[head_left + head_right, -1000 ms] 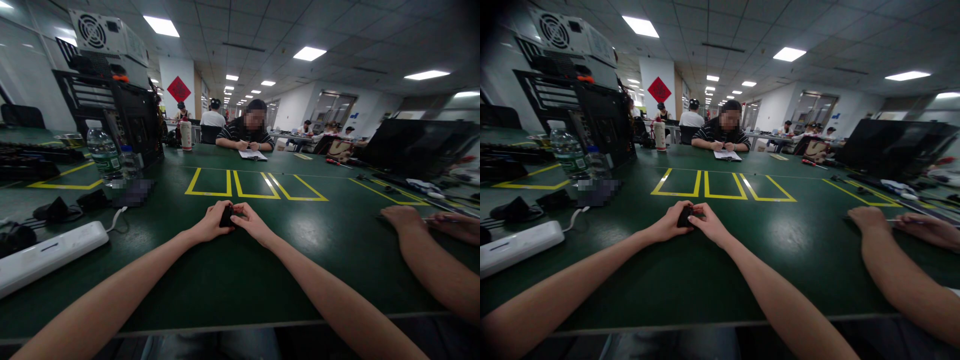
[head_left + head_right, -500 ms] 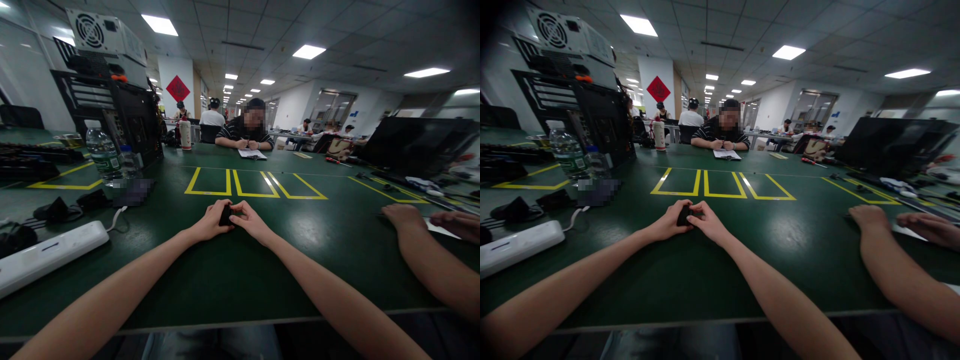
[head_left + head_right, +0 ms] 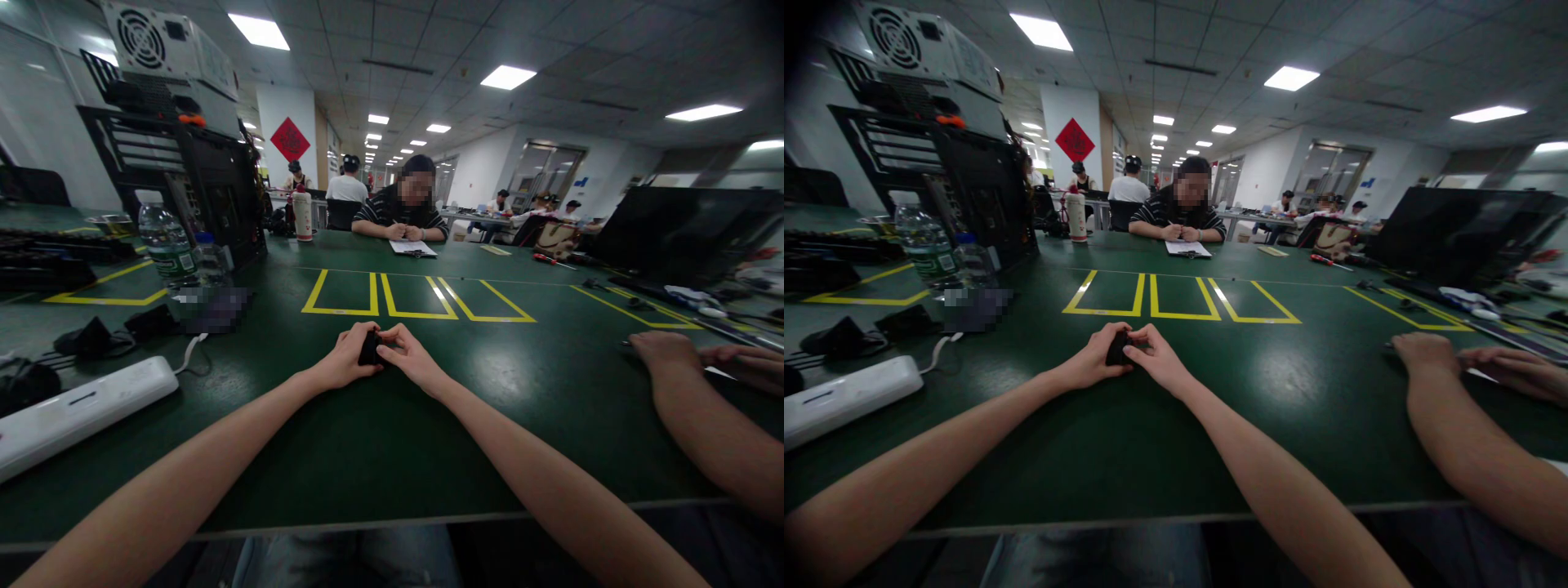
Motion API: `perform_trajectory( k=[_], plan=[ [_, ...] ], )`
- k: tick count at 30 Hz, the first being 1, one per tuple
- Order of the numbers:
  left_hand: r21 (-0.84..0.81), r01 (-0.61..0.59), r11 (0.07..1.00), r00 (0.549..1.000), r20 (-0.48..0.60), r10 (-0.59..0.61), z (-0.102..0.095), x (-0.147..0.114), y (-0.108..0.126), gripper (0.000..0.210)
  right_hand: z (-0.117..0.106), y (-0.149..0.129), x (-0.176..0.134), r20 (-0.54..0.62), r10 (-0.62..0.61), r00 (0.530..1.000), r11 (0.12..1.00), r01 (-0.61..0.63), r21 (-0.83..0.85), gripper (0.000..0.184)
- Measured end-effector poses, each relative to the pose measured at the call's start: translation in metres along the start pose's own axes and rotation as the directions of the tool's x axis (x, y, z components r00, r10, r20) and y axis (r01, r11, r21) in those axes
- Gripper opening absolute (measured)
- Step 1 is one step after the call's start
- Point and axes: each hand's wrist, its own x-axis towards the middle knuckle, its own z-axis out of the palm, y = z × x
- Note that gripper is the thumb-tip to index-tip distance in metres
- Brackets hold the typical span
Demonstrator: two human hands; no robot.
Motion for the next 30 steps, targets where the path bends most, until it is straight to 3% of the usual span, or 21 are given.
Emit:
perform_trajectory(
  k=[7, 13, 18, 22, 30],
  plan=[
    [-0.003, 0.000, 1.000, 1.000, -0.012, 0.000, 0.0024, 0.0012, -0.0026, 0.058, 0.0003, -0.0030, 0.0012, -0.021, 0.063, 0.998, 0.996, -0.065, -0.061, 0.029],
    [-0.010, -0.012, 1.000, 1.000, -0.018, 0.012, 0.0019, 0.0003, -0.0019, 0.056, 0.0005, -0.0016, 0.0000, 0.049, 0.039, 0.998, 0.999, -0.040, 0.016, 0.029],
    [0.001, -0.008, 1.000, 0.999, -0.033, 0.008, 0.0054, 0.0015, -0.0064, 0.060, 0.0027, 0.0010, 0.0019, 0.002, -0.016, 1.000, 1.000, 0.016, 0.014, 0.020],
    [0.013, 0.014, 1.000, 0.999, -0.035, -0.014, 0.0070, 0.0022, -0.0068, 0.060, 0.0019, 0.0021, 0.0033, -0.015, 0.025, 1.000, 0.999, -0.026, -0.019, 0.027],
    [0.013, -0.012, 1.000, 1.000, -0.017, 0.012, 0.0018, 0.0004, -0.0023, 0.056, -0.0004, -0.0007, -0.0007, 0.089, 0.016, 0.996, 1.000, -0.018, 0.021, 0.029]
  ],
)
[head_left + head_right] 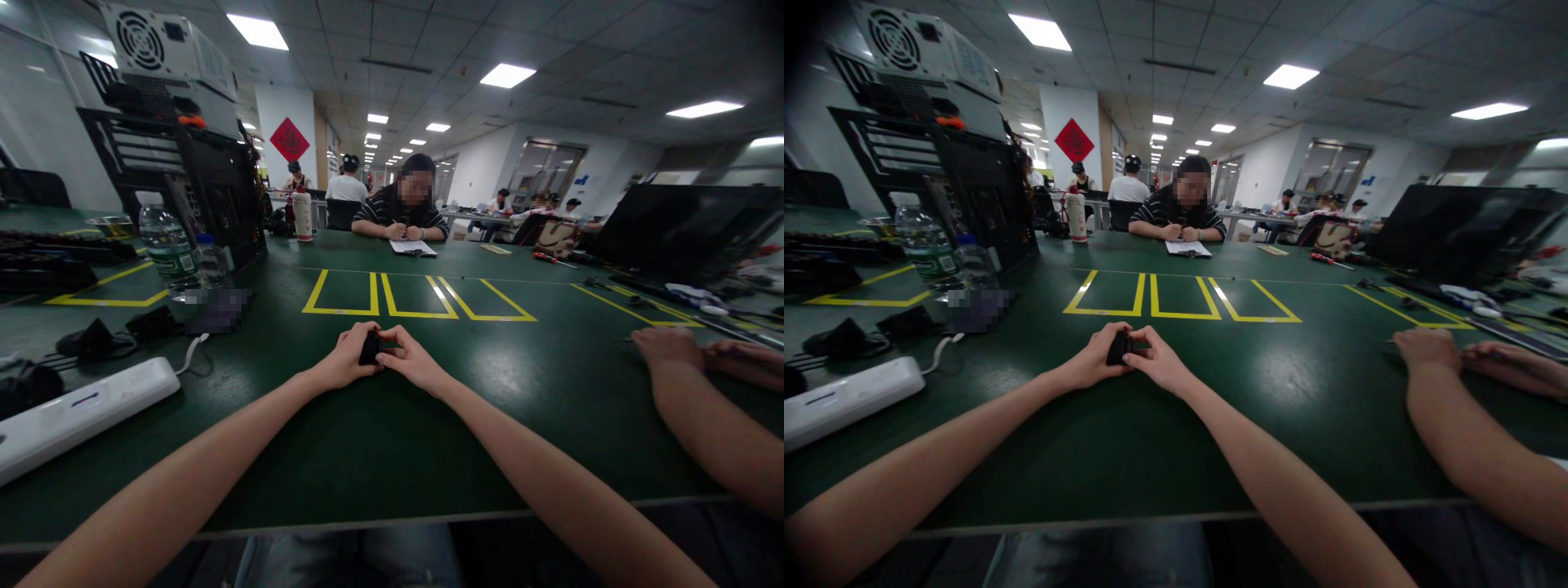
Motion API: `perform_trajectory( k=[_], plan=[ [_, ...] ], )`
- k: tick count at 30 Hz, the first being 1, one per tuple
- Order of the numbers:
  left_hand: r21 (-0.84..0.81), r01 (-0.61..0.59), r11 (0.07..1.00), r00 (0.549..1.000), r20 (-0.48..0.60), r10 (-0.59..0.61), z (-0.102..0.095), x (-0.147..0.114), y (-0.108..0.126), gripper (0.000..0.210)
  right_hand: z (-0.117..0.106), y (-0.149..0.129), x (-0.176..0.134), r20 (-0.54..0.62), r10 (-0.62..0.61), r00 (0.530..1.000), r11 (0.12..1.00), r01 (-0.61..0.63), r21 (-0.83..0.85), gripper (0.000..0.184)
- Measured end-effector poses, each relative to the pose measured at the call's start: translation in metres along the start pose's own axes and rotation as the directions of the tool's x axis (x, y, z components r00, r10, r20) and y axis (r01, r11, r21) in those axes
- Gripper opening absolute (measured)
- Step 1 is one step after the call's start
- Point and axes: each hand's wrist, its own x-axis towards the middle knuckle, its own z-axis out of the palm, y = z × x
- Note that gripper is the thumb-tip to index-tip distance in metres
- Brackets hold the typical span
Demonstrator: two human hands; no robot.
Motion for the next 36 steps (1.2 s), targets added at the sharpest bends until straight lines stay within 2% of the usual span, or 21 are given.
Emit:
perform_trajectory(
  k=[5, 10, 17, 23, 29, 32, 36],
  plan=[
    [-0.008, -0.006, 1.000, 1.000, 0.004, 0.006, 0.0000, 0.0000, -0.0007, 0.057, 0.0009, 0.0026, 0.0019, -0.065, -0.011, 0.998, 1.000, 0.010, -0.028, 0.023],
    [-0.018, -0.003, 1.000, 1.000, 0.001, 0.003, 0.0002, 0.0003, -0.0008, 0.059, -0.0006, 0.0023, 0.0036, -0.090, 0.005, 0.996, 0.997, -0.011, -0.072, 0.028],
    [-0.008, -0.002, 1.000, 1.000, 0.008, 0.002, 0.0002, 0.0002, -0.0001, 0.057, 0.0016, -0.0008, -0.0006, 0.001, -0.021, 1.000, 1.000, 0.021, -0.002, 0.026],
    [-0.003, -0.020, 1.000, 1.000, -0.006, 0.020, 0.0030, 0.0010, -0.0041, 0.059, 0.0055, 0.0042, 0.0030, -0.114, -0.047, 0.992, 0.993, 0.034, -0.112, 0.018],
    [-0.021, -0.009, 1.000, 1.000, 0.007, 0.009, -0.0001, 0.0003, -0.0014, 0.059, 0.0037, 0.0073, 0.0066, -0.147, -0.014, 0.989, 0.990, -0.008, -0.143, 0.027],
    [-0.031, -0.005, 0.999, 1.000, 0.018, 0.005, -0.0018, -0.0005, 0.0006, 0.057, 0.0040, 0.0071, 0.0051, -0.129, -0.010, 0.992, 0.985, -0.013, -0.173, 0.027],
    [-0.028, -0.006, 1.000, 1.000, 0.018, 0.007, -0.0024, -0.0007, 0.0016, 0.056, 0.0063, 0.0061, 0.0015, -0.070, -0.020, 0.997, 0.992, 0.011, -0.127, 0.025]
  ],
)
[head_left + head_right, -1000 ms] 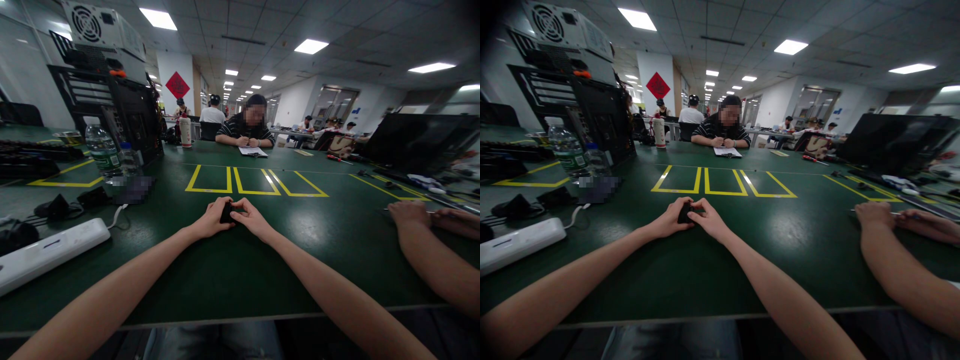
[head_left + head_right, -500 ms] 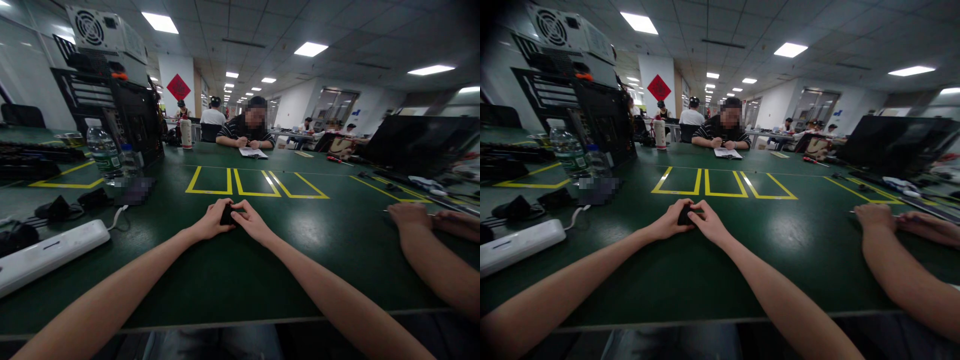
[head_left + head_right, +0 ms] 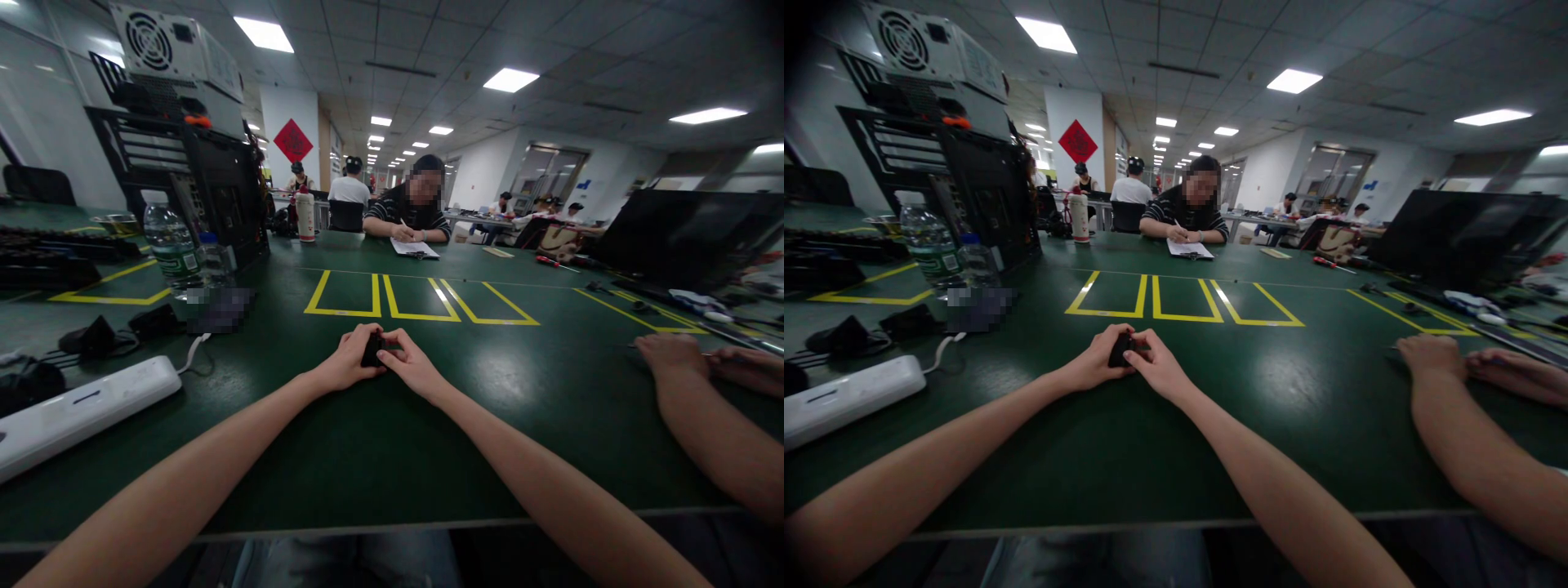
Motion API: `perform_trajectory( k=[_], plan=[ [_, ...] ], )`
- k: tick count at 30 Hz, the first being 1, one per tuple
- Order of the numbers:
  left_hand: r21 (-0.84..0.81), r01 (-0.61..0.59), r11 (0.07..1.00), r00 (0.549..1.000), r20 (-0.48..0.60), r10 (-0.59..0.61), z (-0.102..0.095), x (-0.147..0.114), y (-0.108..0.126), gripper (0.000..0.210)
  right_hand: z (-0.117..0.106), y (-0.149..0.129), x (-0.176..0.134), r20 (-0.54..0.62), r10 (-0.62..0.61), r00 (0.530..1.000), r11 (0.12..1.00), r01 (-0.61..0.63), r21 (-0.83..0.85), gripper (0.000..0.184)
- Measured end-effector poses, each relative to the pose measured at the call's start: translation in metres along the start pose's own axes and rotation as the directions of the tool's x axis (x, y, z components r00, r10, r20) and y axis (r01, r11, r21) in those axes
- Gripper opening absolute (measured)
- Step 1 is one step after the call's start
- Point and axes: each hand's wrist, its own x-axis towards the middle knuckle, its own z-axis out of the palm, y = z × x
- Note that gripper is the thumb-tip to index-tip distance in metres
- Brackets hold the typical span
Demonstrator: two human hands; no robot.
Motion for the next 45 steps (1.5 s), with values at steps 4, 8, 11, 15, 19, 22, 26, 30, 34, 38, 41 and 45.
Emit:
perform_trajectory(
  k=[4, 8, 11, 15, 19, 22, 26, 30, 34, 38, 41, 45],
  plan=[
    [0.005, -0.002, 1.000, 1.000, -0.018, 0.002, 0.0014, 0.0005, -0.0011, 0.057, 0.0003, 0.0000, -0.0003, -0.040, -0.054, 0.998, 0.998, 0.053, -0.016, 0.018],
    [0.008, 0.002, 1.000, 1.000, -0.019, -0.002, 0.0027, 0.0011, -0.0027, 0.058, -0.0017, -0.0002, 0.0019, -0.031, -0.013, 0.999, 1.000, 0.014, 0.014, 0.021],
    [0.011, 0.002, 1.000, 1.000, -0.018, -0.002, 0.0037, 0.0015, -0.0038, 0.059, -0.0032, 0.0001, 0.0032, -0.042, 0.027, 0.999, 0.999, -0.026, 0.020, 0.028],
    [0.028, -0.003, 1.000, 1.000, -0.031, 0.004, 0.0045, 0.0016, -0.0047, 0.060, -0.0045, 0.0007, 0.0027, 0.003, 0.014, 1.000, 0.996, -0.014, 0.083, 0.025],
    [0.028, -0.007, 1.000, 1.000, -0.021, 0.008, 0.0036, 0.0012, -0.0044, 0.058, -0.0044, 0.0000, -0.0003, 0.048, -0.013, 0.999, 0.989, 0.006, 0.149, 0.027],
    [0.024, -0.006, 1.000, 1.000, -0.015, 0.007, 0.0032, 0.0012, -0.0043, 0.059, -0.0036, -0.0006, -0.0010, -0.001, -0.006, 1.000, 0.995, 0.006, 0.103, 0.019],
    [0.027, 0.005, 1.000, 1.000, -0.014, -0.005, 0.0029, 0.0015, -0.0032, 0.059, -0.0038, -0.0025, -0.0002, -0.024, -0.001, 1.000, 0.999, 0.002, 0.045, 0.021],
    [0.008, 0.020, 1.000, 1.000, -0.005, -0.020, 0.0009, 0.0011, 0.0002, 0.058, -0.0048, -0.0061, -0.0011, -0.013, 0.057, 0.998, 0.998, -0.057, 0.024, 0.028],
    [-0.004, 0.018, 1.000, 1.000, -0.001, -0.018, -0.0003, 0.0008, 0.0012, 0.056, -0.0049, -0.0089, -0.0034, 0.025, 0.044, 0.999, 0.996, -0.046, 0.072, 0.025],
    [-0.005, 0.014, 1.000, 1.000, -0.004, -0.014, 0.0005, 0.0010, -0.0013, 0.058, -0.0034, -0.0064, -0.0029, 0.005, 0.016, 1.000, 0.993, -0.016, 0.119, 0.022],
    [0.001, 0.012, 1.000, 1.000, -0.014, -0.012, 0.0022, 0.0014, -0.0037, 0.059, -0.0027, -0.0018, -0.0002, -0.014, -0.007, 1.000, 0.993, 0.008, 0.120, 0.019],
    [0.008, 0.013, 1.000, 1.000, -0.023, -0.013, 0.0039, 0.0018, -0.0050, 0.060, -0.0036, 0.0007, 0.0021, -0.031, 0.017, 0.999, 0.997, -0.014, 0.079, 0.026]
  ],
)
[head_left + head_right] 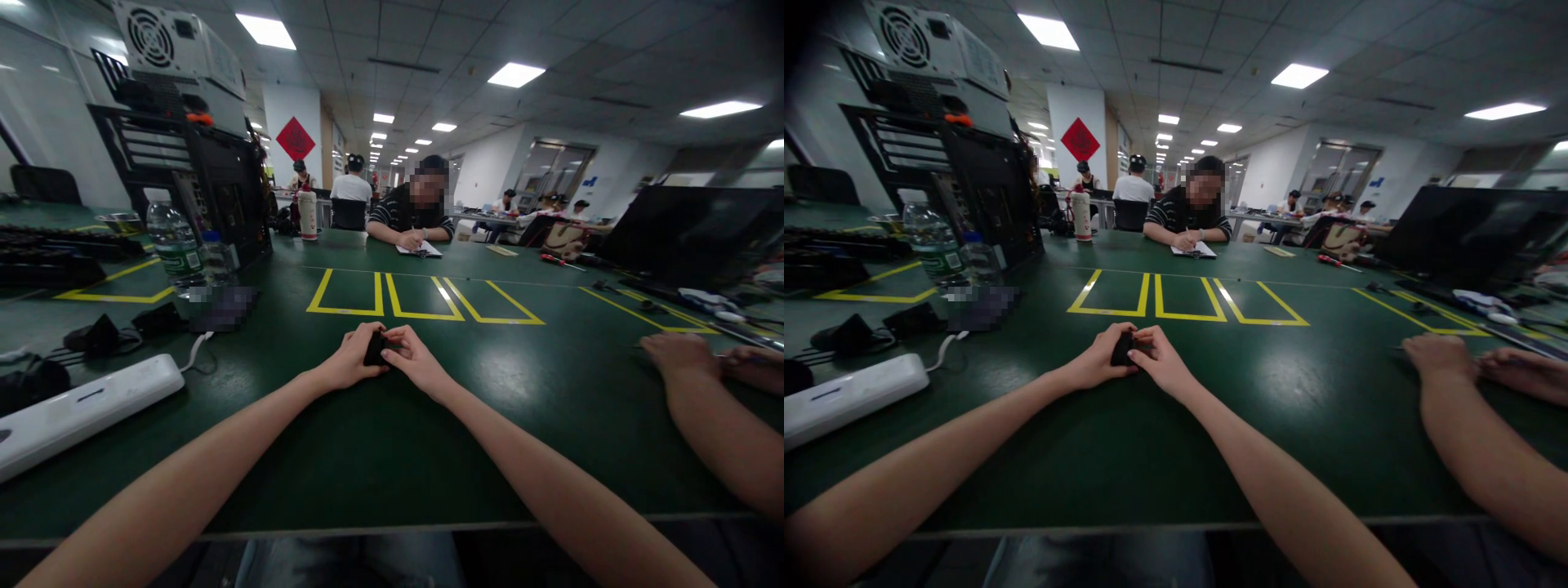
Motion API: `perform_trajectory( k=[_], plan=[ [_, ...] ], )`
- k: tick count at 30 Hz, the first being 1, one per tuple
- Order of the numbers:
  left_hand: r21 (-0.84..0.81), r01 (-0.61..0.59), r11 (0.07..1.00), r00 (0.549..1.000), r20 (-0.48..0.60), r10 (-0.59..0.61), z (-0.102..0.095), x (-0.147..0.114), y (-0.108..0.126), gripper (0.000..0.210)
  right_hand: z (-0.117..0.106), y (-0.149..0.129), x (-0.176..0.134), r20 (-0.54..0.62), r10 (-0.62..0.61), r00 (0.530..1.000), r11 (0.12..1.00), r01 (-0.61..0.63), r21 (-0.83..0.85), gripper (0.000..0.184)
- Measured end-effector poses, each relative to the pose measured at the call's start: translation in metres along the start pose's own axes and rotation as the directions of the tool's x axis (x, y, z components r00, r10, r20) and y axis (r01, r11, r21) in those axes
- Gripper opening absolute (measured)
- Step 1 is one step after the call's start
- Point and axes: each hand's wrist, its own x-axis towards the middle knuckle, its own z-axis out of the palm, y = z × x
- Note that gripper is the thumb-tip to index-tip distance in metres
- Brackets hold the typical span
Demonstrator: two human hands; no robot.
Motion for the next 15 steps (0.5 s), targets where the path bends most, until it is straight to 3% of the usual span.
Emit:
perform_trajectory(
  k=[4, 8, 15],
  plan=[
    [-0.003, 0.002, 1.000, 1.000, 0.012, -0.002, -0.0007, -0.0002, 0.0011, 0.058, -0.0010, -0.0028, -0.0007, 0.031, 0.040, 0.999, 0.999, -0.039, -0.032, 0.029],
    [0.003, 0.002, 1.000, 1.000, 0.014, -0.002, -0.0011, -0.0002, 0.0004, 0.059, -0.0008, -0.0031, -0.0024, 0.062, 0.000, 0.998, 1.000, -0.002, 0.022, 0.026],
    [-0.009, 0.011, 1.000, 1.000, 0.014, -0.011, -0.0010, -0.0002, 0.0006, 0.060, 0.0013, -0.0032, -0.0047, 0.027, -0.013, 1.000, 1.000, 0.012, 0.015, 0.021]
  ],
)
